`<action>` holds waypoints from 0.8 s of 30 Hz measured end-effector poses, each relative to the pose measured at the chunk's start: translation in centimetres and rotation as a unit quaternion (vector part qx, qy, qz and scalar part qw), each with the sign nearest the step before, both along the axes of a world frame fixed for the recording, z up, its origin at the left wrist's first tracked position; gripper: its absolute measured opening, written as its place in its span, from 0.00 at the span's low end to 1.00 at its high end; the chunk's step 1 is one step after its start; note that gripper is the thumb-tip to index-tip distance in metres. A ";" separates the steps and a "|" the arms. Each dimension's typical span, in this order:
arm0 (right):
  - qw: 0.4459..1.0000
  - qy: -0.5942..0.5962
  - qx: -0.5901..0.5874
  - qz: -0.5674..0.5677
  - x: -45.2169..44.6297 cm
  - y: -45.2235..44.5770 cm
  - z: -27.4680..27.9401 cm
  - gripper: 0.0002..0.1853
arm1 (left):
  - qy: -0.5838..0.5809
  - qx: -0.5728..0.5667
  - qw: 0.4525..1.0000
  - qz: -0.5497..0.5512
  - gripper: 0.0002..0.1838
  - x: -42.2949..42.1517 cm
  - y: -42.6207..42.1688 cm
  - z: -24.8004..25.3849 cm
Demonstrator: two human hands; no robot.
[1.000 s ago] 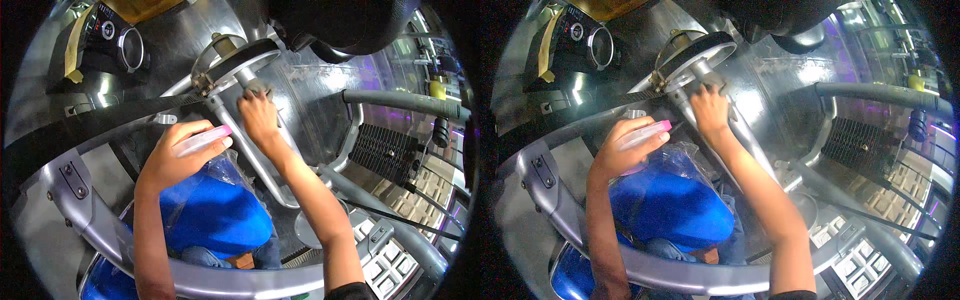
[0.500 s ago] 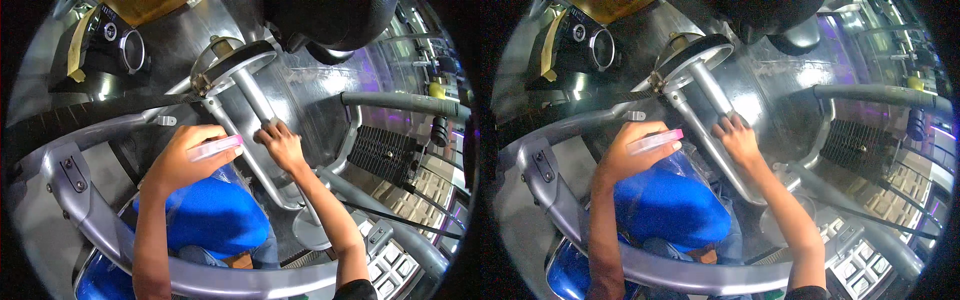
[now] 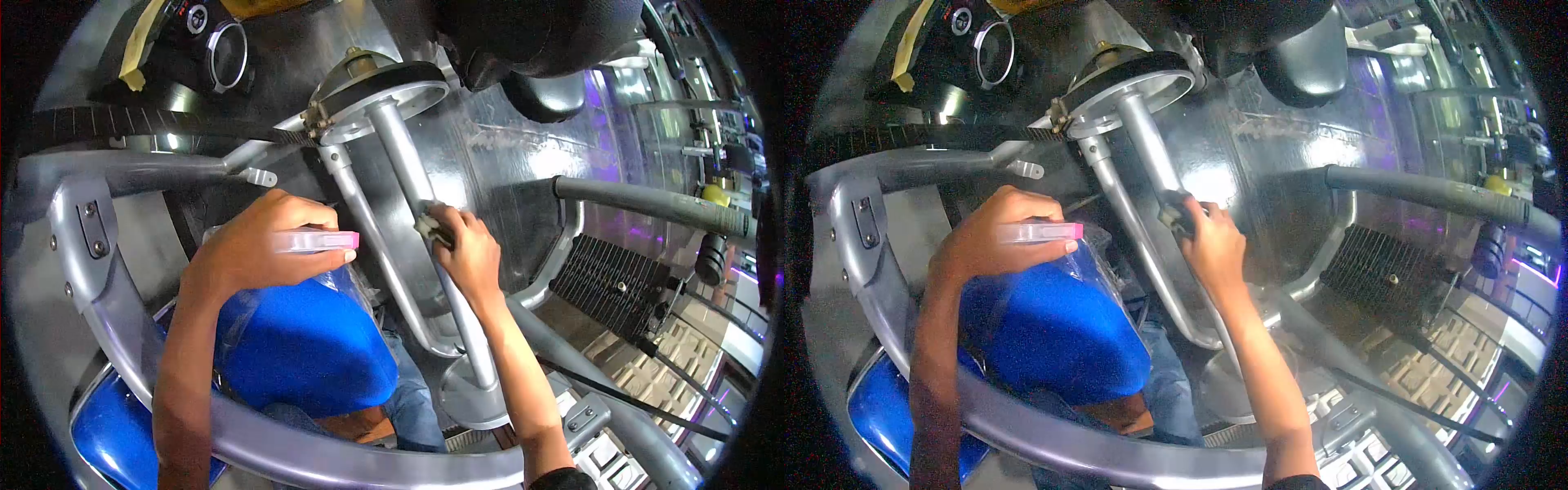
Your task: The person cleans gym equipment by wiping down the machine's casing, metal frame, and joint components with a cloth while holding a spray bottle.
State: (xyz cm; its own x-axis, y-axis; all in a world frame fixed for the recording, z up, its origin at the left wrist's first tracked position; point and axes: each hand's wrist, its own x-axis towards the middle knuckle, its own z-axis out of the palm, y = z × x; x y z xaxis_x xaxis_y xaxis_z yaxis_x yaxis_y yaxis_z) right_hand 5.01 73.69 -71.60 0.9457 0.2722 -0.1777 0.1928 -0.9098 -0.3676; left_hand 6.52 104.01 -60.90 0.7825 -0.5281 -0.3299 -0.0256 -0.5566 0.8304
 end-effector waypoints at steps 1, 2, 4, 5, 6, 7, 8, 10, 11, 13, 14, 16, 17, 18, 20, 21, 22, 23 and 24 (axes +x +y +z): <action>0.999 0.027 0.011 -0.017 -0.2 -0.9 0.2 0.30 | 0.000 -0.003 1.000 0.004 0.11 0.0 -0.1 -0.2; 0.996 0.056 0.049 -0.044 -0.1 -1.6 0.4 0.26 | -0.028 -0.010 1.000 -0.003 0.12 -0.1 -0.3 -0.5; 0.993 0.068 0.078 -0.056 0.9 -1.6 0.3 0.23 | -0.053 -0.018 0.998 -0.009 0.13 -0.6 -0.8 -1.1; 0.989 0.076 0.110 -0.070 1.8 -1.3 0.0 0.20 | -0.071 -0.019 0.997 -0.015 0.14 -0.8 -1.2 -1.4; 0.989 0.050 0.122 -0.067 2.9 -0.9 -0.7 0.18 | -0.089 -0.019 0.996 -0.021 0.14 -0.9 -1.5 -1.6; 0.987 0.022 0.146 -0.069 4.3 0.4 -1.2 0.18 | -0.091 -0.017 0.996 -0.020 0.14 -1.0 -1.7 -1.5; 0.985 0.053 0.149 -0.076 5.9 1.5 -1.3 0.19 | -0.074 0.006 0.997 -0.024 0.15 -1.1 -1.9 -1.4; 0.983 0.007 0.156 -0.101 9.1 3.7 -4.1 0.21 | -0.058 0.054 0.997 -0.024 0.16 -1.5 -2.4 -1.0; 0.983 0.008 0.156 -0.098 10.5 4.8 -4.2 0.21 | -0.058 0.055 0.997 -0.021 0.16 -1.8 -2.6 -0.6; 0.988 0.039 0.093 -0.119 12.3 6.4 -3.7 0.23 | -0.079 0.110 0.990 -0.027 0.16 -2.1 -2.9 -0.1; 0.988 0.040 0.093 -0.120 12.3 6.2 -3.7 0.23 | -0.079 0.109 0.990 -0.028 0.16 -2.5 -3.0 -0.2; 0.988 0.051 0.087 -0.113 11.9 5.2 -3.8 0.24 | -0.149 0.121 0.981 -0.003 0.16 -3.3 -3.0 -0.5; 0.988 0.053 0.085 -0.114 11.3 4.4 -3.7 0.24 | -0.148 0.119 0.982 -0.004 0.16 -3.4 -3.1 -0.4; 0.985 0.077 0.093 -0.119 10.1 3.3 -3.3 0.24 | -0.132 0.114 0.985 -0.006 0.16 -3.3 -3.2 -0.1; 0.974 0.149 0.091 -0.144 7.8 0.9 -2.7 0.23 | -0.115 0.109 0.987 -0.008 0.16 -3.5 -3.4 0.2; 0.963 0.195 0.081 -0.167 6.7 -0.7 -3.0 0.23 | -0.090 0.085 0.992 -0.012 0.16 -3.6 -3.4 0.1; 0.955 0.223 0.072 -0.180 5.6 -3.0 -4.7 0.24 | -0.066 0.062 0.996 -0.016 0.16 -3.6 -3.5 0.1; 0.947 0.250 0.064 -0.192 4.5 -5.5 -7.2 0.24 | -0.068 0.062 0.996 -0.019 0.16 -3.8 -3.7 0.0; 0.920 0.309 0.117 -0.209 4.1 -5.9 -6.8 0.24 | -0.060 0.037 0.997 0.000 0.15 -4.1 -4.0 -0.2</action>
